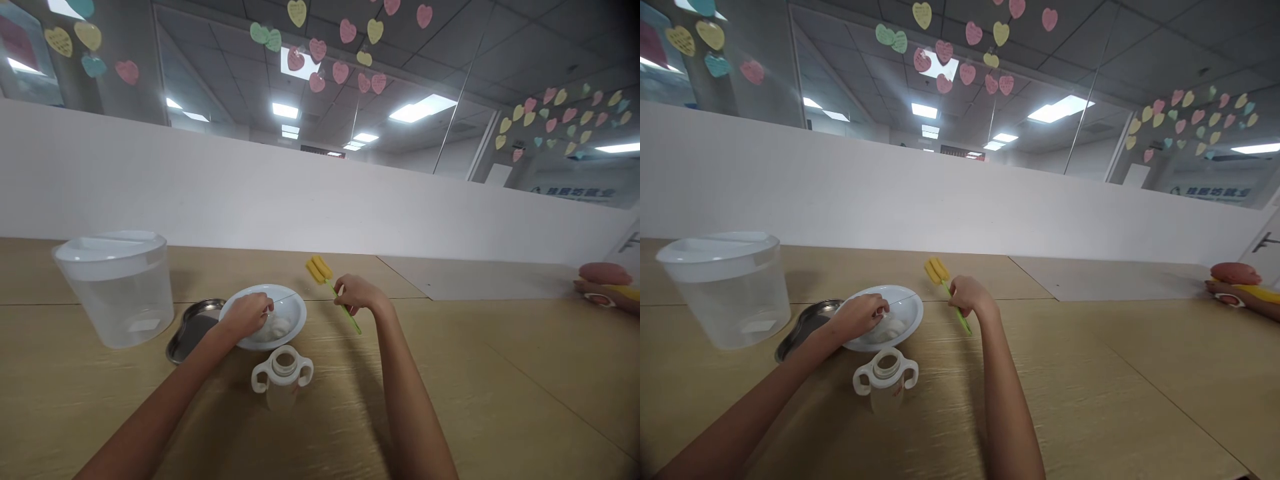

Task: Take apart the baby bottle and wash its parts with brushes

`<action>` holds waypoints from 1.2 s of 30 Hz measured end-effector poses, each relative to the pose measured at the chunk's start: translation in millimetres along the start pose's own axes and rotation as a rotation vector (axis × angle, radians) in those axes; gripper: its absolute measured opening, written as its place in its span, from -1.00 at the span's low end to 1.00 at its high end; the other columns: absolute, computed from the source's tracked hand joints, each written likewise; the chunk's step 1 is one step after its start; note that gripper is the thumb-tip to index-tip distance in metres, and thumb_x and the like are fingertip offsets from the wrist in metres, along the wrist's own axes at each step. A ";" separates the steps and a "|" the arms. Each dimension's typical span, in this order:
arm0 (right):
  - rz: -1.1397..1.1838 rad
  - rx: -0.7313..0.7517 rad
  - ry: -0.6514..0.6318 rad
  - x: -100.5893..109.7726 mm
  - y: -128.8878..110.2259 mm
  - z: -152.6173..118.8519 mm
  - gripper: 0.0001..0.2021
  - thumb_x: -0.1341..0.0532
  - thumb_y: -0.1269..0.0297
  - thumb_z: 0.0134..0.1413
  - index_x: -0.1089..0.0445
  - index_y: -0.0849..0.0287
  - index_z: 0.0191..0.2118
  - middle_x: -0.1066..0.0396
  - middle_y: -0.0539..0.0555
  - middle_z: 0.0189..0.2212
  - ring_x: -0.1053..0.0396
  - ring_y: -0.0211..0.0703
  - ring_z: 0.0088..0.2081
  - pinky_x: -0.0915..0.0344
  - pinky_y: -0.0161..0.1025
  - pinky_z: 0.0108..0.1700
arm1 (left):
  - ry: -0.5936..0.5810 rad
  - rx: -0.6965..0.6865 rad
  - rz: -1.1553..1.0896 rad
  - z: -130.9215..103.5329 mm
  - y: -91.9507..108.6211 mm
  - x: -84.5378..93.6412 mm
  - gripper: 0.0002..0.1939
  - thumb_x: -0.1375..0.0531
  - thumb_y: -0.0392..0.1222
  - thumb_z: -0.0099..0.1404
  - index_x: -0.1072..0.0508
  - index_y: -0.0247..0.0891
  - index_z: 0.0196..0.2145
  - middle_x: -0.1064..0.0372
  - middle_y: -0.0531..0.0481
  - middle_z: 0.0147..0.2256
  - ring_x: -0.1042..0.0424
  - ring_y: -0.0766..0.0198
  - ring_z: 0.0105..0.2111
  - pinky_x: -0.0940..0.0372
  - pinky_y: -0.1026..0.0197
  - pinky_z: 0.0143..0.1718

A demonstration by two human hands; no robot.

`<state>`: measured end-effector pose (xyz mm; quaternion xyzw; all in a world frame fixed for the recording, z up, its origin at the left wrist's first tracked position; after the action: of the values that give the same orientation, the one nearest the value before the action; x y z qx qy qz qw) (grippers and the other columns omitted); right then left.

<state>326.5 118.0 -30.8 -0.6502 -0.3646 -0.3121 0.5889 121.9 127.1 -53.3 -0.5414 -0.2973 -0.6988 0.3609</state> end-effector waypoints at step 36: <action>1.209 0.375 0.268 -26.1 -111.5 -29.7 -0.60 -0.36 0.16 -0.30 -0.32 0.22 -0.28 -0.38 -0.04 -0.47 -0.09 -0.49 -0.69 0.00 -0.42 -0.67 | 0.238 -0.031 -0.675 -32.7 18.8 102.0 -0.68 -0.09 -0.01 0.19 -0.48 -0.23 -0.21 -0.48 -0.02 -0.28 -0.40 0.23 -0.37 -0.27 0.26 -0.34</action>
<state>219.3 90.3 10.7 -0.5824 0.0944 0.0654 0.8048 104.1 71.6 38.5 -0.3330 -0.4044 -0.8413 0.1335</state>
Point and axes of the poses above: each hand's wrist, its own z-axis towards the middle knuckle, its own x-axis out of the back of the hand, y = z × x, the point moved 10 cm from there along z, towards the middle knuckle
